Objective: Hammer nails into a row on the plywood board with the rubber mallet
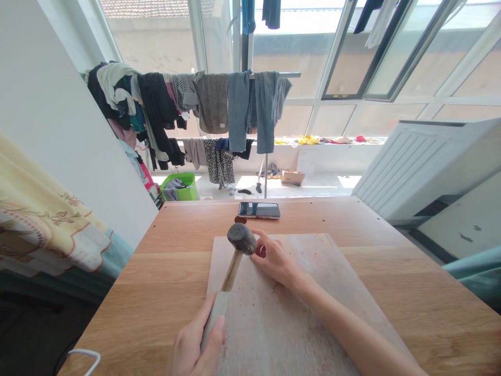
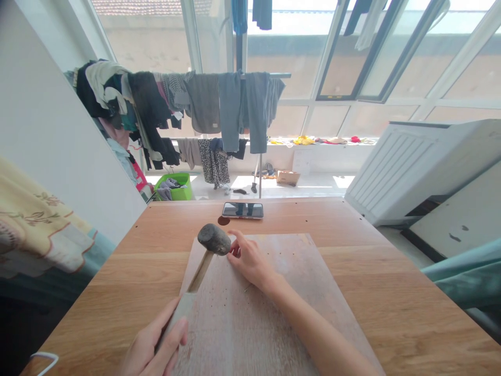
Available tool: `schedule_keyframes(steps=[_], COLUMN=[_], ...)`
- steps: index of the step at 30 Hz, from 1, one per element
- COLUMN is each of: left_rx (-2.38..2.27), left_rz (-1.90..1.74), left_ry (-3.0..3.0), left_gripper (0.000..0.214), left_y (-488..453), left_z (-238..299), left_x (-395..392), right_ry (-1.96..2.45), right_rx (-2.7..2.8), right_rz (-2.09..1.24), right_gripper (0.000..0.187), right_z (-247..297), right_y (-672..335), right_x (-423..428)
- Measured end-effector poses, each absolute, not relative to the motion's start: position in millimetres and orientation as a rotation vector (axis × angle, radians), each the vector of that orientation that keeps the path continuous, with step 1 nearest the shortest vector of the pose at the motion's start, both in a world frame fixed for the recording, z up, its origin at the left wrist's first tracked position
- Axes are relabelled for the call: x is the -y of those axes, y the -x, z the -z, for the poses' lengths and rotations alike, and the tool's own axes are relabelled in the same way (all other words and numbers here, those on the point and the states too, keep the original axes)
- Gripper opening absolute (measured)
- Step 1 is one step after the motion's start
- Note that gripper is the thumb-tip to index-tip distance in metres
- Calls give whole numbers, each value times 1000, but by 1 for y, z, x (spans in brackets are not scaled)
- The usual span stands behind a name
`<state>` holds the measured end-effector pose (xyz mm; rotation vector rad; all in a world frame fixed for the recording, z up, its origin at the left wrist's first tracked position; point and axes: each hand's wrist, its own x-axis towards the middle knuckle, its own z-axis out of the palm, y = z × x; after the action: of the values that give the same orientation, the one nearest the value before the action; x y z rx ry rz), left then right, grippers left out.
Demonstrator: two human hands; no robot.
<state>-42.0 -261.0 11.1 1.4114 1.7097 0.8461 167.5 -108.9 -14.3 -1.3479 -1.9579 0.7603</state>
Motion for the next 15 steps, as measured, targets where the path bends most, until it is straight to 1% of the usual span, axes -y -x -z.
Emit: schedule_keyframes(steps=[9,15], left_rx=[-1682,-1648], left_rz=[-776,-779], left_ry=[-1535,-1602], left_gripper=[59,55], left_y=[33,40], left_z=[-5,-3], left_x=[255,252], right_ry=[1376,1361], right_rx=[1911,1937], right_rz=[-753,-760], right_gripper=[88,93], right_z=[23,23], right_y=[-167,-169], right_x=[106,107])
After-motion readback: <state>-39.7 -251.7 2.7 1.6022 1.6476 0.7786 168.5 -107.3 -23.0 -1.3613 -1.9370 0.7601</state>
